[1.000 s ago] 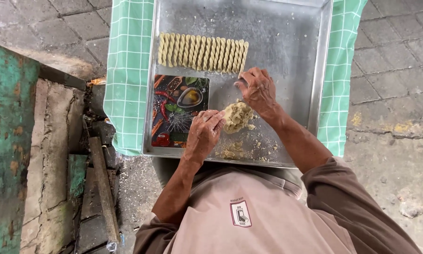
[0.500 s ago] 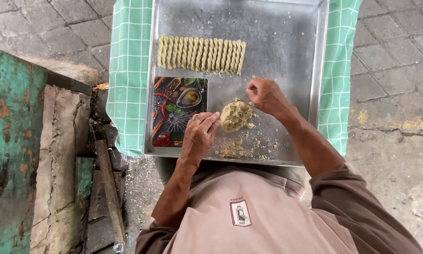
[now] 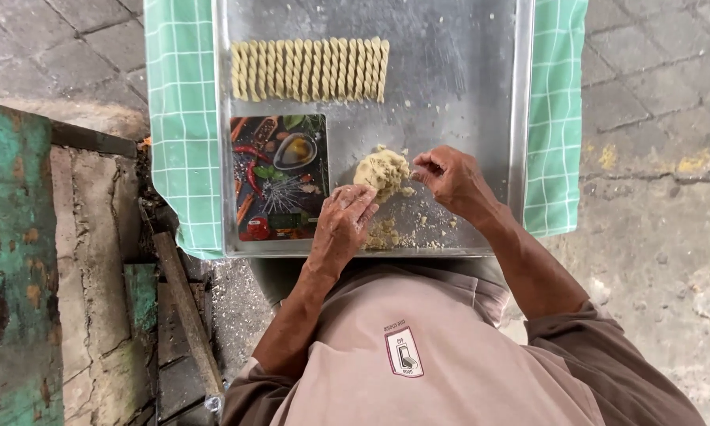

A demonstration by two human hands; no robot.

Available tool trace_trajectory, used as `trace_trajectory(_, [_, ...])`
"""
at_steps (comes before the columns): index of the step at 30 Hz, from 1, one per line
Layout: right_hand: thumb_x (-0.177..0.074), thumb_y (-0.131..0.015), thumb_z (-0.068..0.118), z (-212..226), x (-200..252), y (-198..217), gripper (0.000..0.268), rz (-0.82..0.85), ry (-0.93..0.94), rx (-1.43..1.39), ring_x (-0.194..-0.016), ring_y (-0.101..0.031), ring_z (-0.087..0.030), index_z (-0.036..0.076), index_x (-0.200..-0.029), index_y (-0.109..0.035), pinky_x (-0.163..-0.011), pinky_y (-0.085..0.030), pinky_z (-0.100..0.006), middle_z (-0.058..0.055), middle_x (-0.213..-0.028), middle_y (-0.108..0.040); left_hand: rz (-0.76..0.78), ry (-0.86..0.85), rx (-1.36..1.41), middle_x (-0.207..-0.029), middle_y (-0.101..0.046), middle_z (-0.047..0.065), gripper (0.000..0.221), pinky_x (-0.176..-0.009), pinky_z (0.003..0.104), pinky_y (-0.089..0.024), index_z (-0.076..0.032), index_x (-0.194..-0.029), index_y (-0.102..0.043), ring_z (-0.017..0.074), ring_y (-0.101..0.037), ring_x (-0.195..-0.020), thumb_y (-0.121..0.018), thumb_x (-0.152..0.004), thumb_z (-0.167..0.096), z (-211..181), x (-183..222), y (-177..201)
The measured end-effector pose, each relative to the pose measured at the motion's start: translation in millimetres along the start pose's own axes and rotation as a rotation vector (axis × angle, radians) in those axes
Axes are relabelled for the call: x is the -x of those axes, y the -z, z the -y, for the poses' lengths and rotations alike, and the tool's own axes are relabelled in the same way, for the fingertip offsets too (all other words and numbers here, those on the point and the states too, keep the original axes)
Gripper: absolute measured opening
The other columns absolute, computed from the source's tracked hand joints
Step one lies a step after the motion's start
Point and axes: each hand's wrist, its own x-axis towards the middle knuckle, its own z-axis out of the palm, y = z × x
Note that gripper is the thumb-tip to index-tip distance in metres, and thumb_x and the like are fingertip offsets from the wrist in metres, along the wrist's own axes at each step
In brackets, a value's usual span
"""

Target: The person is taking small portions of dough, rolling them into thin strips, twisting them into a spiral shape, and placing them neatly on a metal tray.

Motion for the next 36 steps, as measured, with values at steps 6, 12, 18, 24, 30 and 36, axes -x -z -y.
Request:
trace_trajectory(6, [-0.098,-0.075,0.027,-3.4,28.4,-24.9,0.027,0.107,0.031,0.085,-0.092,-0.072,-0.037,0.004,-0.112,-0.075,-0.078,-0.059,-0.046,-0.019,-0.098,-0.072,0.006,-0.020,-0.069,-0.117,-0.068,0.012,0.027,-0.094,0.046,-0.054,-0.009,-0.117,-0.076,0.0341,-0.062,-0.119,-0.070,-0.099,-0.029,0.7,3.4,-8.7])
trace_trajectory(12, [-0.101,-0.070,0.020,-16.6,23.2,-49.6,0.016,0.015,0.098,0.181,-0.091,-0.073,-0.039,0.005,-0.106,-0.073,-0.075,-0.060,-0.049,-0.016,-0.094,-0.071,0.002,0.025,-0.197,-0.128,-0.058,0.017,0.034,-0.098,0.047,-0.053,-0.006,-0.127,-0.071,0.0368,-0.058,-0.123,-0.067,-0.103,-0.031,-3.0,-13.1,-14.4])
trace_trajectory(18, [-0.104,-0.064,0.017,0.9,6.6,-55.1,0.017,-0.014,0.142,0.150,-0.101,-0.071,-0.033,0.008,-0.112,-0.076,-0.086,-0.060,-0.042,-0.013,-0.107,-0.070,0.048,0.073,-0.170,-0.119,-0.061,0.020,0.023,-0.093,0.047,-0.059,-0.002,-0.121,-0.072,0.0390,-0.066,-0.115,-0.065,-0.103,-0.014,5.9,-30.9,-24.2])
trace_trajectory(24, [-0.091,-0.075,0.030,14.1,-8.8,-67.0,0.024,-0.091,0.226,0.300,-0.103,-0.070,-0.035,0.013,-0.107,-0.075,-0.085,-0.061,-0.047,-0.011,-0.111,-0.064,-0.005,0.115,-0.112,-0.109,-0.069,0.021,0.020,-0.094,0.048,-0.060,-0.002,-0.118,-0.070,0.0403,-0.069,-0.110,-0.065,-0.101,-0.010,11.5,-29.2,-24.4])
trace_trajectory(30, [-0.092,-0.070,0.028,-21.3,-15.6,-87.9,0.016,-0.132,0.201,0.383,-0.087,-0.075,-0.032,0.013,-0.092,-0.077,-0.070,-0.062,-0.040,-0.008,-0.095,-0.072,0.065,0.106,-0.139,-0.117,-0.067,0.016,0.025,-0.095,0.041,-0.059,-0.005,-0.121,-0.071,0.0323,-0.068,-0.111,-0.067,-0.097,-0.013,3.9,-21.7,-18.0])
trace_trajectory(36, [-0.090,-0.073,0.015,-15.4,-16.4,-69.4,0.012,-0.109,0.115,0.100,-0.091,-0.075,-0.036,0.012,-0.100,-0.078,-0.069,-0.061,-0.047,-0.011,-0.094,-0.075,0.096,0.059,-0.173,-0.124,-0.062,0.018,0.032,-0.098,0.044,-0.057,-0.003,-0.129,-0.067,0.0374,-0.063,-0.117,-0.063,-0.098,-0.010,10.9,-14.5,-24.8])
